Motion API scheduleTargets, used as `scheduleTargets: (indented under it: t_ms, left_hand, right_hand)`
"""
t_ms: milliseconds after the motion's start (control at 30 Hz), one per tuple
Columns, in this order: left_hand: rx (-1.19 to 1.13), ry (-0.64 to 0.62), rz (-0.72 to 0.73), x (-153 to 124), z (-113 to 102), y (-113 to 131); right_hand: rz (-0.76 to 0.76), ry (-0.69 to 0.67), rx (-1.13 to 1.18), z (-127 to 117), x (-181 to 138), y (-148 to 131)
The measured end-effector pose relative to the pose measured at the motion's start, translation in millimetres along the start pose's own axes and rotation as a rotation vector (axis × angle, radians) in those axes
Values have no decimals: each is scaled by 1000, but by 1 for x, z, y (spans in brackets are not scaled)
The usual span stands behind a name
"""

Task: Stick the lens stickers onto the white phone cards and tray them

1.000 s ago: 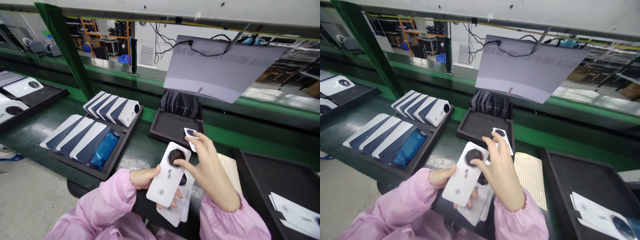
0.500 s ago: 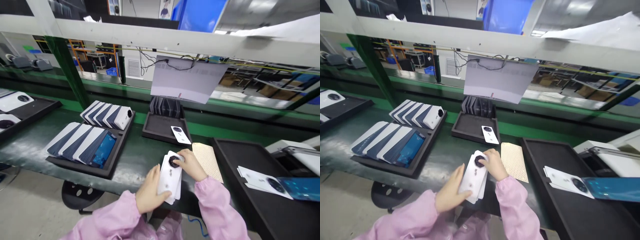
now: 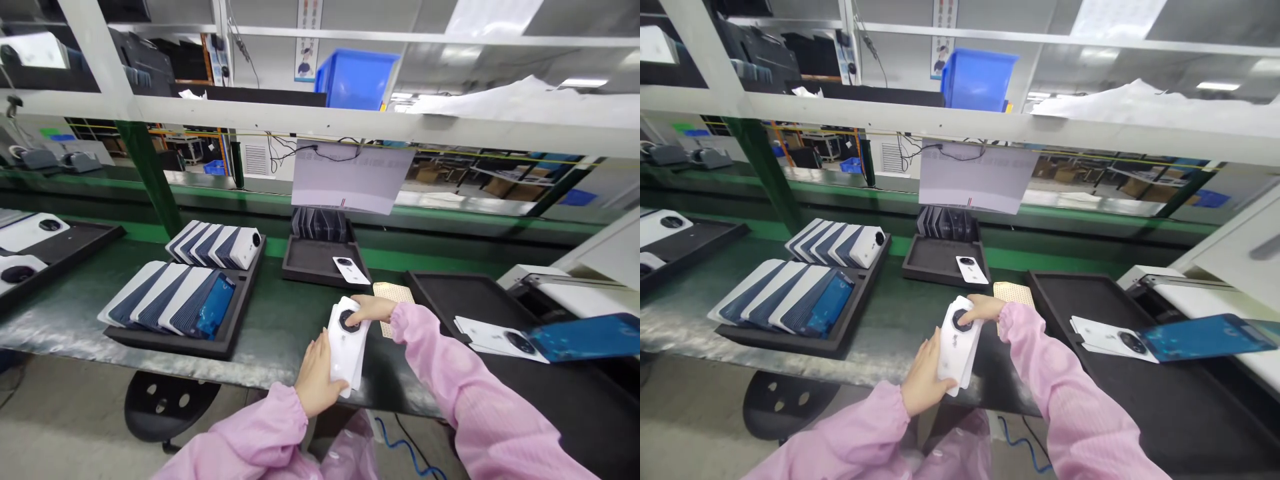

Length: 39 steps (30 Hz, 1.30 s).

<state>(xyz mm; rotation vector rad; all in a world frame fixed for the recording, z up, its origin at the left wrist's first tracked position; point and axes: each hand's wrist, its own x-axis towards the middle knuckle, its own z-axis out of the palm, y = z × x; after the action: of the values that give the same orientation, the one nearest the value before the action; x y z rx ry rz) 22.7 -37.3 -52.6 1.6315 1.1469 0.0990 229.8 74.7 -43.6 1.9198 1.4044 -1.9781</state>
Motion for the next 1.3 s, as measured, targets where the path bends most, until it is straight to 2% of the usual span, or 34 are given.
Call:
scheduleTargets:
  t_ms: [133, 267, 300, 367, 467, 600, 767, 900, 1167, 1233, 1300]
  left_hand:
    - [-60, -7, 4, 2, -6, -1]
    - [-58, -25, 98, 7, -36, 3]
    - [-39, -7, 127, 7, -46, 3]
    - [6, 31, 170, 8, -62, 3]
    - [44, 57, 184, 5, -74, -2]
    - [-11, 155, 161, -2, -67, -10]
    - [-244, 374, 4, -8, -44, -19]
    - [-376, 406, -60, -6, -35, -21]
    - [-347, 406, -149, -10, -39, -17]
    - [-326, 434, -153, -18, -44, -14]
    - [-299, 499, -152, -30, -54, -11]
  right_hand:
    - [-159, 67, 23, 2, -28, -10]
    - [-340, 144, 39, 16, -58, 0]
    - [-394, 236, 63, 23, -62, 6]
    - [-394, 444, 132, 41, -64, 23]
    - [-405, 613, 284, 76, -54, 51]
    - [-387, 547, 257, 102, -38, 77]
    - [-426, 470, 256, 96, -35, 75]
    - [-367, 415, 223, 91, -35, 66]
    - [-288, 291, 302, 92, -27, 82]
    - [-318, 274, 275, 87, -25, 72]
    - [-390, 235, 201, 79, -20, 47]
